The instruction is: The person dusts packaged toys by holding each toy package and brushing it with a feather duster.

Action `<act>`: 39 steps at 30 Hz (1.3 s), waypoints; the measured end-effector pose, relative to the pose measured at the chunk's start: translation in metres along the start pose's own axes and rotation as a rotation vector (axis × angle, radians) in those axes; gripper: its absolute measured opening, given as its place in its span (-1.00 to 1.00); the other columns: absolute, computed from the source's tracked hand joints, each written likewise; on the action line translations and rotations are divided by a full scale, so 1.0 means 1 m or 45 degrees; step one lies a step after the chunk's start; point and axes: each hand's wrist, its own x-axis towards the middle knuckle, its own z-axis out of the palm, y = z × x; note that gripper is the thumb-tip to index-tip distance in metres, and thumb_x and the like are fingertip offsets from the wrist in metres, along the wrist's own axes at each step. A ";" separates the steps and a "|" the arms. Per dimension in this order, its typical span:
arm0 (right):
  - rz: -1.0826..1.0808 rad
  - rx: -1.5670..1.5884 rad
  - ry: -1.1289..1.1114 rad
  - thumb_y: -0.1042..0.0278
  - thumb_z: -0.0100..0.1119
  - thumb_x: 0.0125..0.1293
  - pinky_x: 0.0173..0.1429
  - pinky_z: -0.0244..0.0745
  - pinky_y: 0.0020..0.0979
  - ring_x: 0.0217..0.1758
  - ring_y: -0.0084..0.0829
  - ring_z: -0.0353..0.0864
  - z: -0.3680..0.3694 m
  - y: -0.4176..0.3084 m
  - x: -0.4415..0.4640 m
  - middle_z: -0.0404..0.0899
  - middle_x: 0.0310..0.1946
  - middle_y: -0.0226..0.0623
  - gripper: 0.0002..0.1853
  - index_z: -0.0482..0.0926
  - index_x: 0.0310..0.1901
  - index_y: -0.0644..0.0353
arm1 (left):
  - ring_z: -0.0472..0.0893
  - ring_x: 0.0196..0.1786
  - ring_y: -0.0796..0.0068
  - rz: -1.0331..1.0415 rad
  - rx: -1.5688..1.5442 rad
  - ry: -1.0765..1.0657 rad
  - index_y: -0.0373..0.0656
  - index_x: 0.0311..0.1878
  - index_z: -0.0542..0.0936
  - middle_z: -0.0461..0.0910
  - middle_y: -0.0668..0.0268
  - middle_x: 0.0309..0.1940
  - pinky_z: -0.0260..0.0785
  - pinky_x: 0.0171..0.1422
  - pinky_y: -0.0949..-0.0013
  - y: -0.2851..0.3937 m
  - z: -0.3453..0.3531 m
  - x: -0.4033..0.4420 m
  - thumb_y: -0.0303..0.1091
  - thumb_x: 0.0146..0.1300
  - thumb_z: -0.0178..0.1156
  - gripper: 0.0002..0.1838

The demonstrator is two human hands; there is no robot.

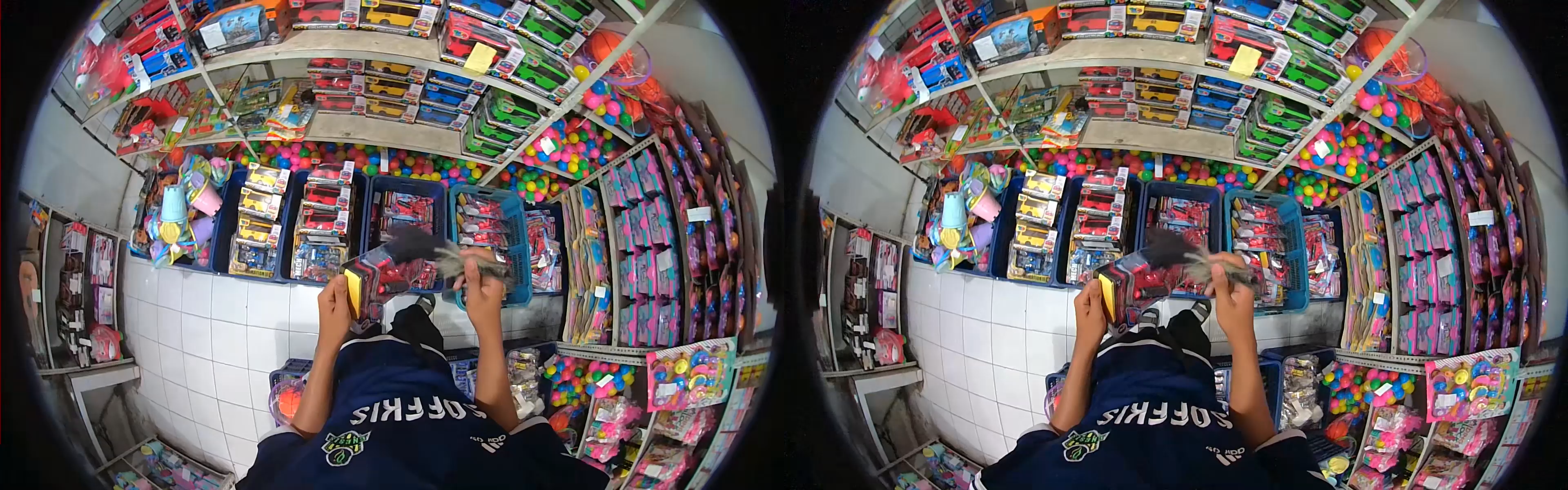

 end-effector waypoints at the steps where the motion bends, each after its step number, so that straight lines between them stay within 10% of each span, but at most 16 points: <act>1: -0.008 0.096 -0.004 0.14 0.06 0.52 -0.35 0.41 -0.51 -0.46 -0.56 0.50 -0.001 -0.002 -0.003 0.52 -0.31 -0.29 -0.69 0.46 0.00 0.26 | 0.31 -0.40 0.73 -0.030 -0.017 0.009 -0.25 -0.30 0.52 0.43 0.51 -0.48 0.18 -0.36 0.55 -0.004 0.001 0.000 -0.07 0.58 -0.09 -0.55; 6: 0.048 0.010 0.024 0.15 0.05 0.52 -0.35 0.39 -0.53 -0.46 -0.58 0.49 -0.015 0.009 0.001 0.52 -0.31 -0.30 -0.70 0.47 -0.02 0.27 | 0.19 -0.46 0.74 -0.047 0.023 0.053 -0.22 -0.42 0.42 0.24 0.55 -0.59 0.04 -0.42 0.49 0.004 0.011 0.002 -0.03 0.57 -0.08 -0.51; 39: 0.326 -0.123 0.709 0.14 -0.02 0.56 -0.40 0.35 -0.53 -0.55 -0.64 0.40 -0.094 0.058 -0.076 0.48 -0.44 -0.38 -0.69 0.49 -0.05 0.27 | 0.44 -0.31 0.75 -0.259 -0.038 -0.278 -0.26 -0.10 0.63 0.58 0.46 -0.33 0.32 -0.19 0.58 -0.006 0.073 0.037 -0.01 0.59 -0.12 -0.51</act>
